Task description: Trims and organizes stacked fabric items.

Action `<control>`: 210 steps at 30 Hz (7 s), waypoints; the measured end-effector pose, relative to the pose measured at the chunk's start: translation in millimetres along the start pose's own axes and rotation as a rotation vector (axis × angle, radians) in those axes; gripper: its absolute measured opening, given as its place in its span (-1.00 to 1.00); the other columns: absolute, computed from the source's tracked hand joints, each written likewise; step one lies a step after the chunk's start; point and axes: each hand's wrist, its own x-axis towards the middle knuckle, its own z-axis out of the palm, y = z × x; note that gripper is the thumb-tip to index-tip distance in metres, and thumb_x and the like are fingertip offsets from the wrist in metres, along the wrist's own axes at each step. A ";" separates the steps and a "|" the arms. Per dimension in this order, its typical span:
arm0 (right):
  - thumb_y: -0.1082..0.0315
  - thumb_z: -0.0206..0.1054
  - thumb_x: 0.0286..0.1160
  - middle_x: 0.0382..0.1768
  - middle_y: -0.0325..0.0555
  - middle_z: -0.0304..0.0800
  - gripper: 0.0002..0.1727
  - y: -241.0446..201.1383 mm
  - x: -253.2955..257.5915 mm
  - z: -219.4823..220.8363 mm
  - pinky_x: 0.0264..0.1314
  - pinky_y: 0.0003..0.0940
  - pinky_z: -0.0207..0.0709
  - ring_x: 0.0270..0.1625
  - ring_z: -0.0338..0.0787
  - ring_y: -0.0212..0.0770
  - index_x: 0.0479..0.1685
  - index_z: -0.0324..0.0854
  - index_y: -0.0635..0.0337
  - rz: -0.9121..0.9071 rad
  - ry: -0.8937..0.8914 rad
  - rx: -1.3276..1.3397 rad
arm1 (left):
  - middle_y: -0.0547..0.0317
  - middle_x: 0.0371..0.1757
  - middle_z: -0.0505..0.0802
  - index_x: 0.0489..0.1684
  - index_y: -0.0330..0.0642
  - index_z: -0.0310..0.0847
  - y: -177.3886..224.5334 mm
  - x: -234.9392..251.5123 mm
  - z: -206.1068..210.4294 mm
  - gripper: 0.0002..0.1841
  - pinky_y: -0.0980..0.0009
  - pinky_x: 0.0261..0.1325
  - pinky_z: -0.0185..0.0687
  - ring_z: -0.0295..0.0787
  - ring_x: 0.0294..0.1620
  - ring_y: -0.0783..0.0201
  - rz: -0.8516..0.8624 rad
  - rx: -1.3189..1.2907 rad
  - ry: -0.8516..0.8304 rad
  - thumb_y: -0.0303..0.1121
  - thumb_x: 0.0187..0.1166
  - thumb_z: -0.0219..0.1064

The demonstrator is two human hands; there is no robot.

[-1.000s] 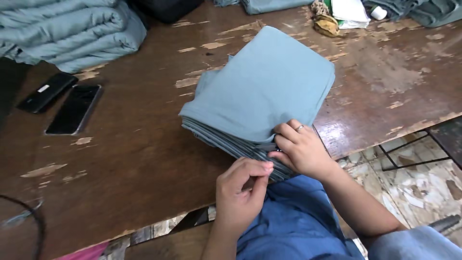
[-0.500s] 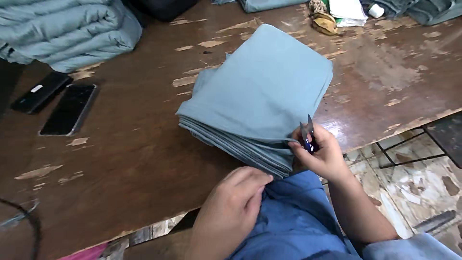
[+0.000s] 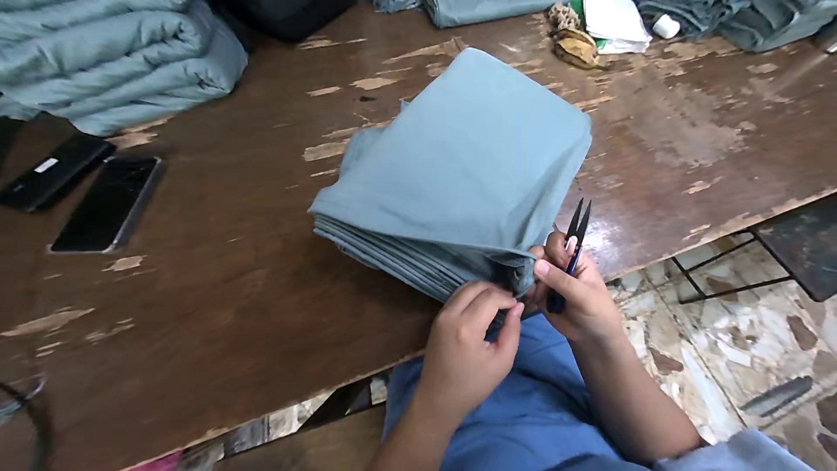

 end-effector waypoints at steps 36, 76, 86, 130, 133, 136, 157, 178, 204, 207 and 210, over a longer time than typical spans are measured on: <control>0.35 0.39 0.52 -0.17 -0.22 0.82 -0.86 -5.8 -4.8 -15.4 -0.16 -0.61 0.62 -0.19 0.75 -0.51 -0.22 0.50 0.15 -0.443 -0.036 -1.008 | 0.19 -0.02 0.86 -0.09 -0.17 0.72 2.6 15.5 -33.1 -0.91 0.52 0.25 0.73 0.78 0.19 0.44 0.097 0.023 0.115 -0.38 0.63 0.38; -0.07 0.26 0.72 0.26 -0.18 0.57 -0.63 -40.5 -51.2 8.1 0.30 -0.54 0.59 0.33 0.64 -0.44 -0.22 0.42 0.03 -0.405 -0.320 -1.047 | 0.56 -0.39 0.89 -0.21 0.14 0.59 -16.7 29.6 -18.6 -0.93 0.63 -0.34 0.82 0.86 -0.42 0.57 -0.150 -0.413 0.255 -0.24 0.70 0.34; -0.08 0.17 0.74 -0.61 -0.21 0.49 -0.50 -12.1 -2.2 -3.8 -0.36 -0.28 0.33 -0.49 0.51 -0.22 -0.42 0.57 0.15 -0.464 -0.296 -1.537 | 0.62 -0.46 0.82 -0.27 0.14 0.59 -0.1 19.7 -22.0 -0.88 0.73 -0.33 0.73 0.76 -0.46 0.68 -0.140 -0.453 0.210 -0.17 0.69 0.32; 0.10 0.50 0.41 -0.31 -0.16 0.81 -0.61 -15.4 -2.1 -0.7 -0.28 -0.56 0.58 -0.30 0.71 -0.48 -0.16 0.56 0.28 -0.201 -0.265 -1.275 | -0.03 0.02 0.80 -0.08 -0.25 0.81 -9.8 -0.2 -42.9 -0.59 0.59 0.04 0.68 0.76 -0.06 0.38 -0.127 0.297 0.066 -0.06 0.38 0.59; 0.37 0.42 0.43 -0.31 -0.33 0.81 -0.83 -2.8 -9.7 -8.2 -0.28 -0.72 0.49 -0.31 0.67 -0.62 -0.24 0.49 0.14 -0.188 -0.174 -0.994 | -0.01 -0.09 0.80 -0.23 -0.27 0.76 -1.9 0.0 -31.2 -0.73 0.72 0.03 0.63 0.75 -0.05 0.46 -0.022 0.178 0.127 -0.22 0.45 0.56; 0.44 0.43 0.48 -0.23 -0.41 0.84 -0.81 -4.7 -12.6 -10.1 -0.22 -0.70 0.56 -0.26 0.72 -0.61 -0.18 0.49 -0.02 -0.132 -0.134 -0.675 | -0.04 -0.03 0.84 -0.19 -0.32 0.69 7.6 1.2 -17.7 -0.79 0.61 0.27 0.67 0.79 0.15 0.37 0.090 -0.007 0.063 -0.32 0.54 0.50; 0.40 0.45 0.37 -0.17 -0.47 0.64 -0.76 -47.2 21.2 27.1 0.13 -0.49 0.70 0.01 0.72 -0.51 -0.25 0.46 -0.13 -0.869 -0.039 -1.050 | 0.14 -0.02 0.82 -0.17 -0.30 0.75 -14.4 -1.7 -52.7 -0.86 0.58 0.07 0.76 0.77 0.00 0.52 -0.136 0.113 0.277 -0.40 0.50 0.38; 0.44 0.40 0.51 -0.28 -0.45 0.73 -0.78 -8.8 1.3 -5.2 -0.29 -0.73 0.54 -0.33 0.65 -0.62 -0.33 0.48 -0.10 -0.372 -0.060 -0.657 | 0.23 -0.20 0.83 0.10 -0.41 0.46 -16.3 -3.8 -46.7 -0.73 0.70 -0.06 0.72 0.77 -0.21 0.65 -0.270 0.009 0.120 -0.48 0.56 0.33; -0.07 0.11 0.74 0.04 0.07 0.71 -0.48 19.0 22.1 25.8 0.27 -0.03 0.60 0.36 0.63 0.17 -0.43 0.69 0.14 -0.573 -0.394 -1.808 | 0.19 -0.14 0.79 0.04 -0.33 0.69 -10.8 -11.4 -62.7 -0.75 0.78 -0.19 0.55 0.62 -0.30 0.68 -0.283 0.023 -0.054 -0.42 0.71 0.11; -0.03 0.12 0.73 0.05 0.05 0.72 -0.49 15.9 22.4 24.7 0.28 -0.03 0.60 0.37 0.63 0.15 -0.46 0.70 0.14 -0.529 -0.392 -1.757 | 0.25 -0.13 0.80 0.02 -0.31 0.68 -9.5 -15.4 -68.6 -0.76 0.76 -0.23 0.56 0.61 -0.31 0.69 -0.250 -0.151 -0.146 -0.39 0.75 0.11; -0.07 0.04 0.77 0.06 0.03 0.69 -0.44 0.9 21.1 15.4 0.23 -0.11 0.57 0.29 0.63 0.02 -0.47 0.63 0.18 -0.434 -0.427 -1.529 | 0.21 -0.05 0.78 0.00 -0.29 0.65 -11.4 -19.2 -80.8 -0.70 0.74 -0.11 0.59 0.64 -0.19 0.68 -0.118 -0.456 -0.421 -0.23 0.85 0.09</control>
